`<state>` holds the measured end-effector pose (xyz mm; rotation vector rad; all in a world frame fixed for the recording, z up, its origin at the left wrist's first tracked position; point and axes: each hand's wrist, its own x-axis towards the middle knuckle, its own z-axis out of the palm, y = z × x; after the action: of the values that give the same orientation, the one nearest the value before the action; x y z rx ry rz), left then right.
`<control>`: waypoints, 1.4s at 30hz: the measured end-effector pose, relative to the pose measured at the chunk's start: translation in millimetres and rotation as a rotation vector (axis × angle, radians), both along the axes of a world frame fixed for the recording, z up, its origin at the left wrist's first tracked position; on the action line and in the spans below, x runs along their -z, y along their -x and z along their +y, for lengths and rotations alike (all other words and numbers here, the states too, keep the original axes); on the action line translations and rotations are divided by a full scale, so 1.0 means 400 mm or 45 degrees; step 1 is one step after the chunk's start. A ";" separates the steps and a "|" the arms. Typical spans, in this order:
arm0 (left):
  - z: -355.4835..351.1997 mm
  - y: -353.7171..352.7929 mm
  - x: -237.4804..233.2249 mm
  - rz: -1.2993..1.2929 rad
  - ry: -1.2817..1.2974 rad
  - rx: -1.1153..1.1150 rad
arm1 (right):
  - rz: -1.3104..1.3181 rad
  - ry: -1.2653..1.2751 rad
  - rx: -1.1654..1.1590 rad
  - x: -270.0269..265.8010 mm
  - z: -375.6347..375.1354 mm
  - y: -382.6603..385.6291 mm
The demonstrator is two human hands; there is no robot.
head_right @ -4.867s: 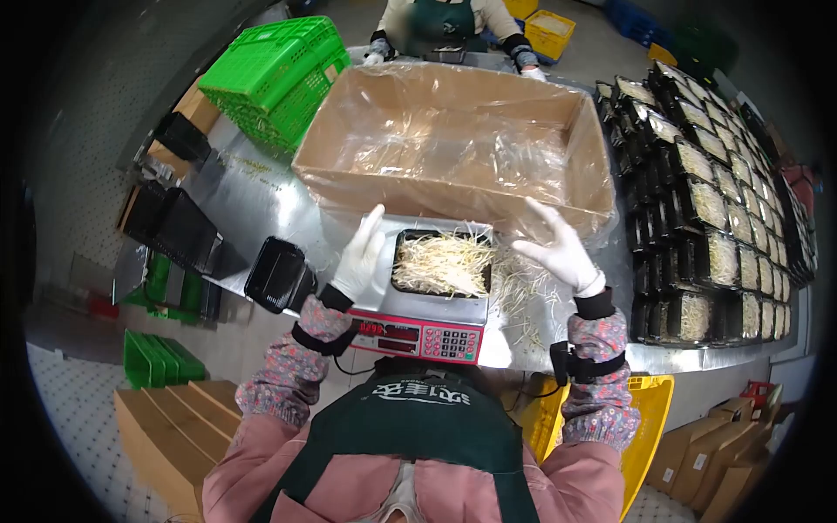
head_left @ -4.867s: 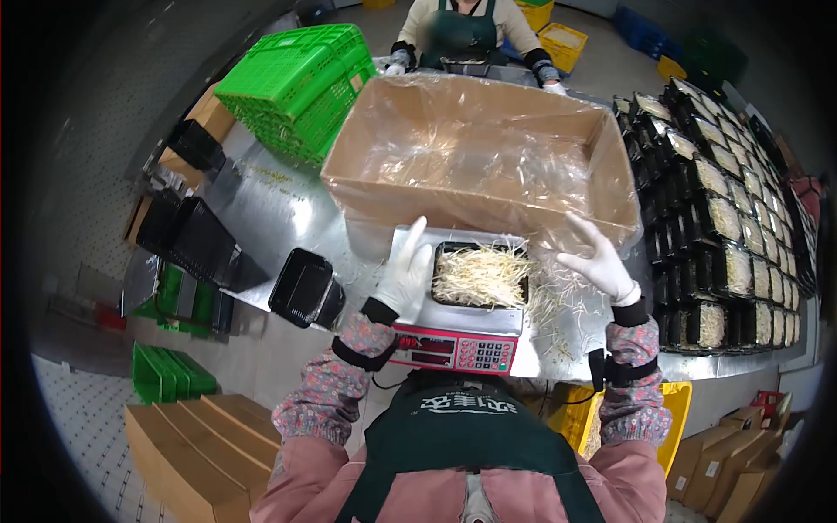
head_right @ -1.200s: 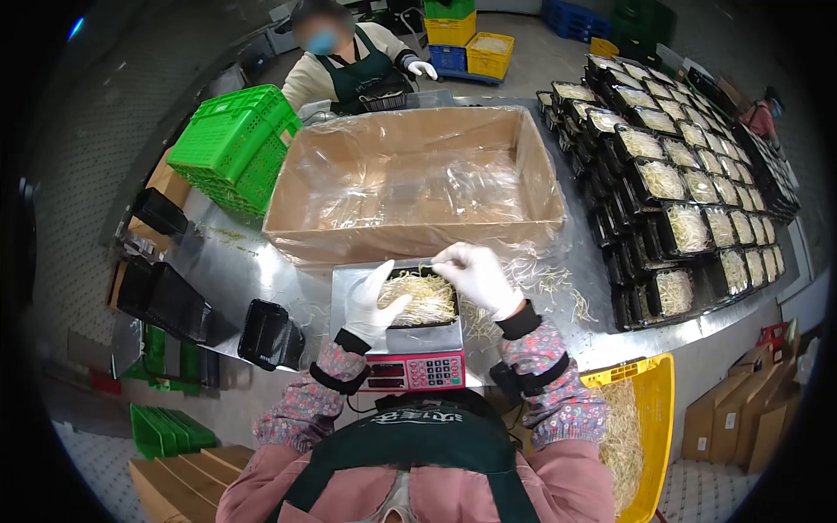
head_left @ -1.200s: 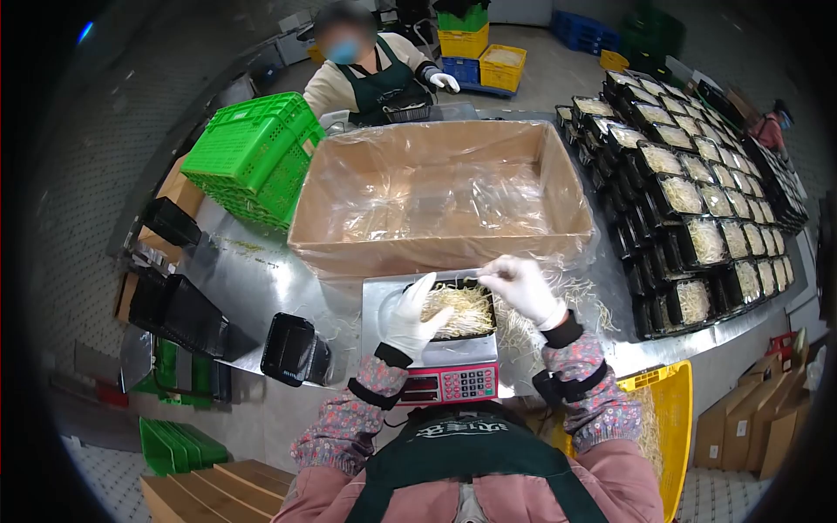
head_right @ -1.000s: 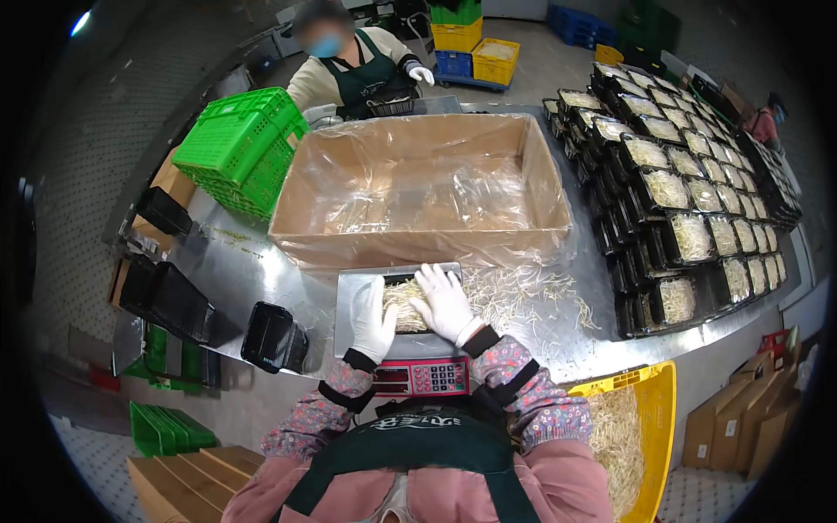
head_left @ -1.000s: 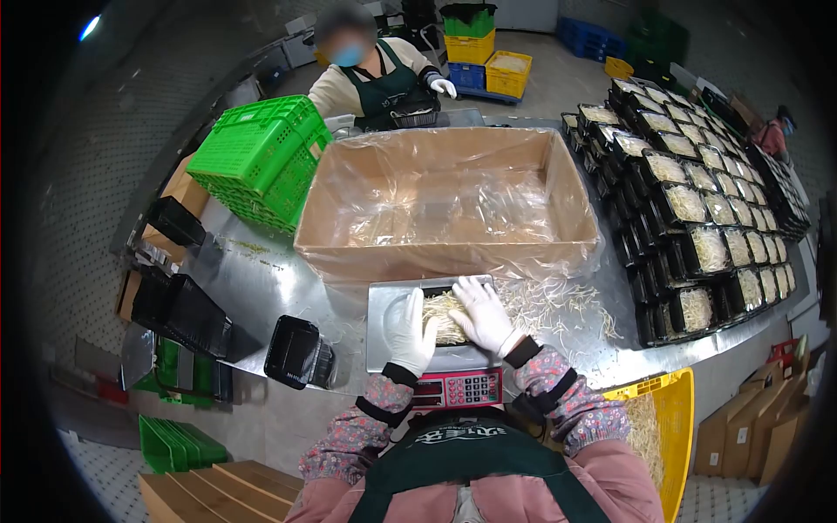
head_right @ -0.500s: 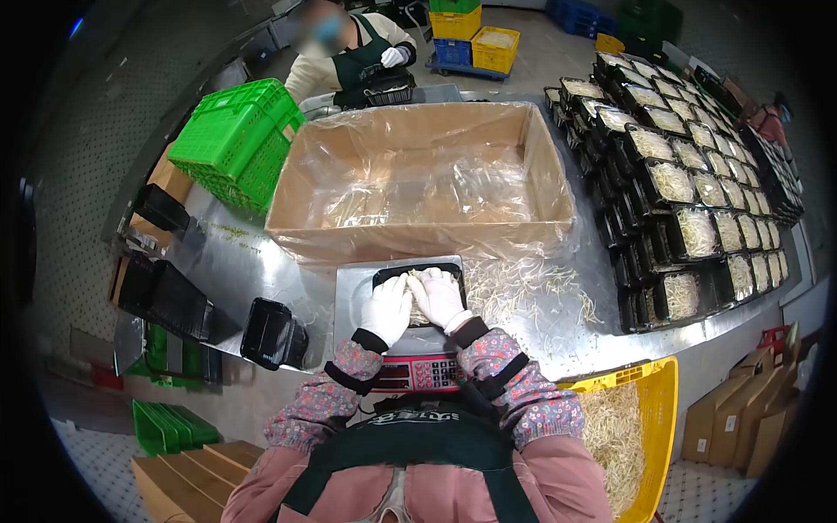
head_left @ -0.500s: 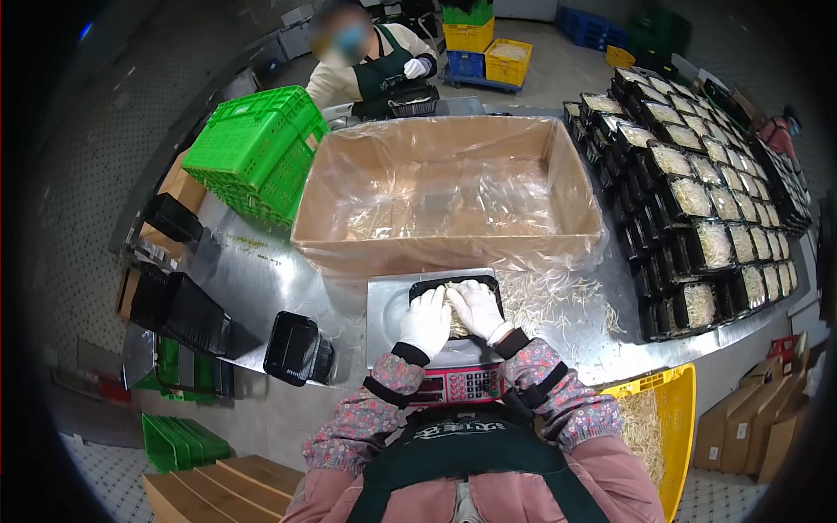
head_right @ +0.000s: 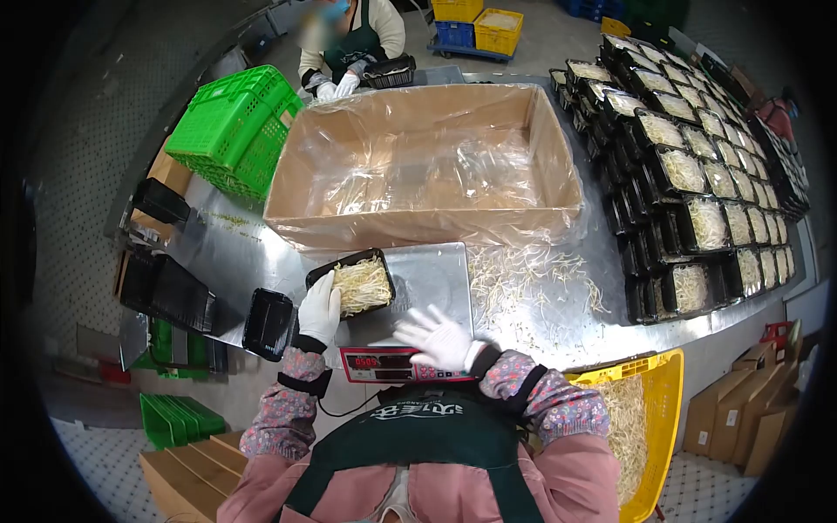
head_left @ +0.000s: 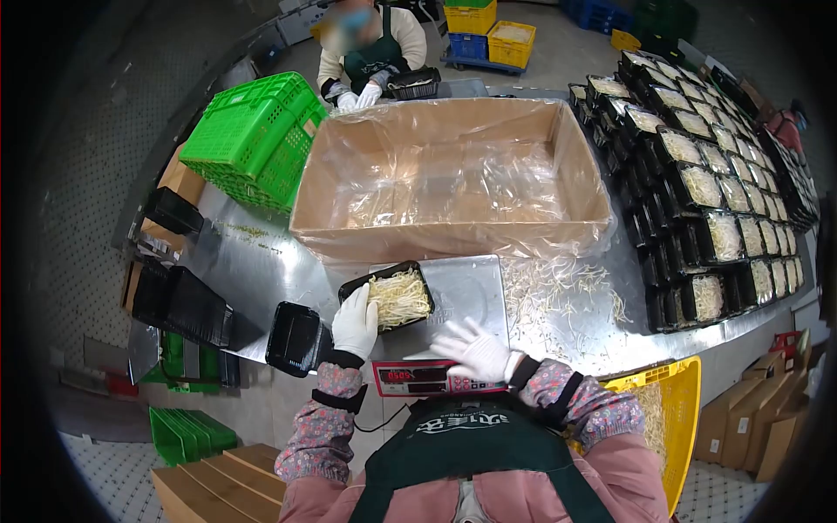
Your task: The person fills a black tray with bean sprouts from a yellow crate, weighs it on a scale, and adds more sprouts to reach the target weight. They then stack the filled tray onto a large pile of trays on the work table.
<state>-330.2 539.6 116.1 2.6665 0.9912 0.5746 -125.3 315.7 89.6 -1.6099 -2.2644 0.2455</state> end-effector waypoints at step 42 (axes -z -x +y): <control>-0.145 -0.260 -0.139 -0.246 0.361 0.458 | 0.731 -0.054 0.648 -0.281 0.217 -0.568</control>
<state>-226.2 481.6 171.5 2.3995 0.4821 0.5517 101.7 402.4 201.8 -1.7478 -1.3854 0.4499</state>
